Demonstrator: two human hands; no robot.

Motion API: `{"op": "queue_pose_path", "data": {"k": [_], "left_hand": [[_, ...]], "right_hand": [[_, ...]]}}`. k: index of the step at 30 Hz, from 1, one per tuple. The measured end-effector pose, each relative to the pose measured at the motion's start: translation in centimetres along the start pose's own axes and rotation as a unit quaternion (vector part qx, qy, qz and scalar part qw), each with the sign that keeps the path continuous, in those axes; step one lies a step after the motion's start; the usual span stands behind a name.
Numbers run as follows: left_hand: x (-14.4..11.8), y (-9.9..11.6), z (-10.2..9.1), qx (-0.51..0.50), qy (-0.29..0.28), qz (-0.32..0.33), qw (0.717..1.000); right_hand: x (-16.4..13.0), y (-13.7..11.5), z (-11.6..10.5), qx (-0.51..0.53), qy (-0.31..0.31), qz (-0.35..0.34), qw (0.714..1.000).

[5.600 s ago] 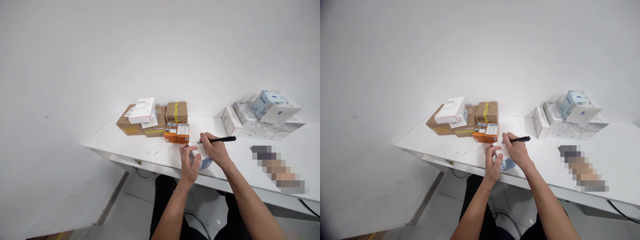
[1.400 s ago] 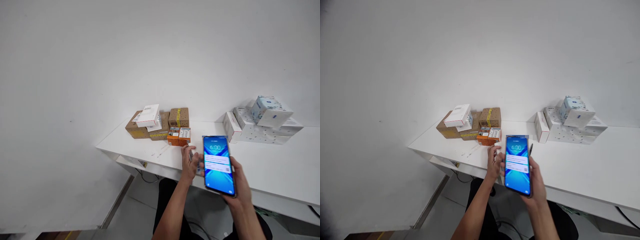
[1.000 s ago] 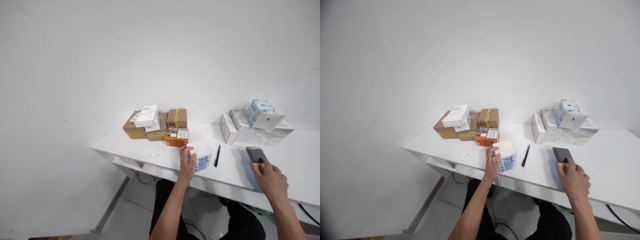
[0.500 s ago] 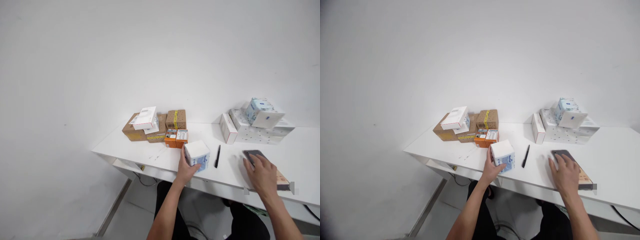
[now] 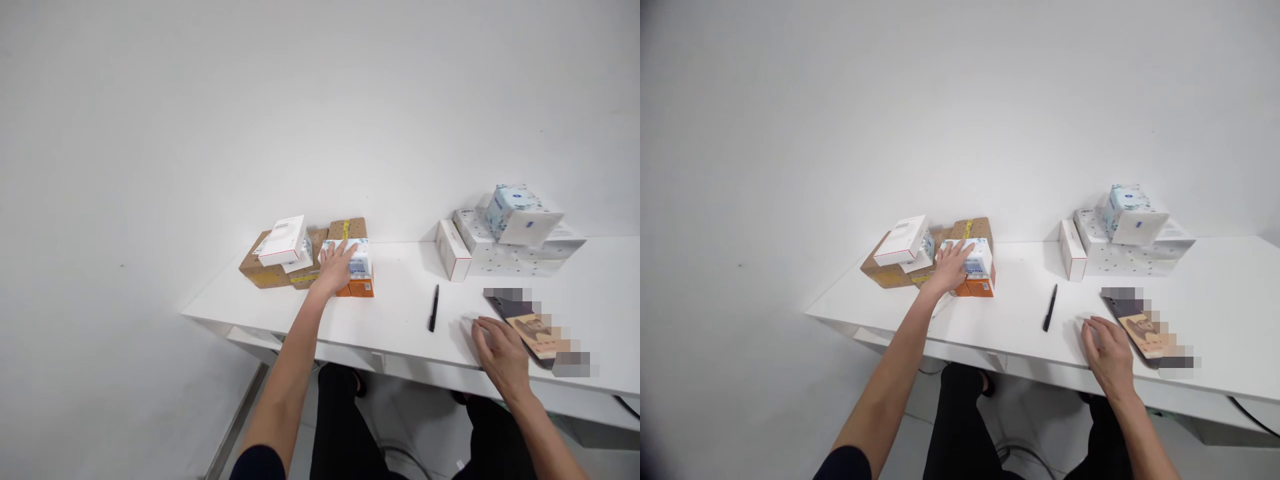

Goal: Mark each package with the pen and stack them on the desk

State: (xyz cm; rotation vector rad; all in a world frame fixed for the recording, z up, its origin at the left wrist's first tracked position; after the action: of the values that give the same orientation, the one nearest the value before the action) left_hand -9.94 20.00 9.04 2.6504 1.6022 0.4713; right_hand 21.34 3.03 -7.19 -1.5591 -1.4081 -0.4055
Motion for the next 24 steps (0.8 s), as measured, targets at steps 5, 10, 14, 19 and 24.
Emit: {"op": "queue_pose_path", "data": {"k": [5,10,14,19,24], "left_hand": [[-0.9,0.1,3.2,-0.061,0.211,0.041,0.975],[-7.2,3.7,9.7,-0.191,0.313,0.089,0.926],[-10.0,5.1,14.4,-0.261,0.263,0.020,0.929],[-9.8,5.0,14.8,-0.297,0.240,-0.019,0.924],[-9.8,5.0,14.5,-0.341,0.220,-0.047,0.913]], "right_hand": [[1.0,-0.3,-0.1,0.028,-0.047,0.119,0.991],[5.9,-0.4,2.1,0.014,-0.077,0.209,0.975],[10.7,-0.4,5.0,-0.047,-0.135,0.290,0.946],[13.9,-1.0,7.2,-0.092,-0.185,0.339,0.918],[12.7,-3.2,4.5,-0.039,-0.100,0.346,0.932]]}}
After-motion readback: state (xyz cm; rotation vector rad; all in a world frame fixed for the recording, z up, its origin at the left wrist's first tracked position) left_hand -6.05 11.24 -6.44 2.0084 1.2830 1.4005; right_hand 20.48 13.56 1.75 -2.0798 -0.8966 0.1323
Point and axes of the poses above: each hand's wrist, its own x-axis towards the middle knuckle, its own z-axis out of the palm, y = z × x, the point moved 2 cm from there along x, towards the middle knuckle, and after that the axes turned 3 degrees about z, right-handed, at the moved point
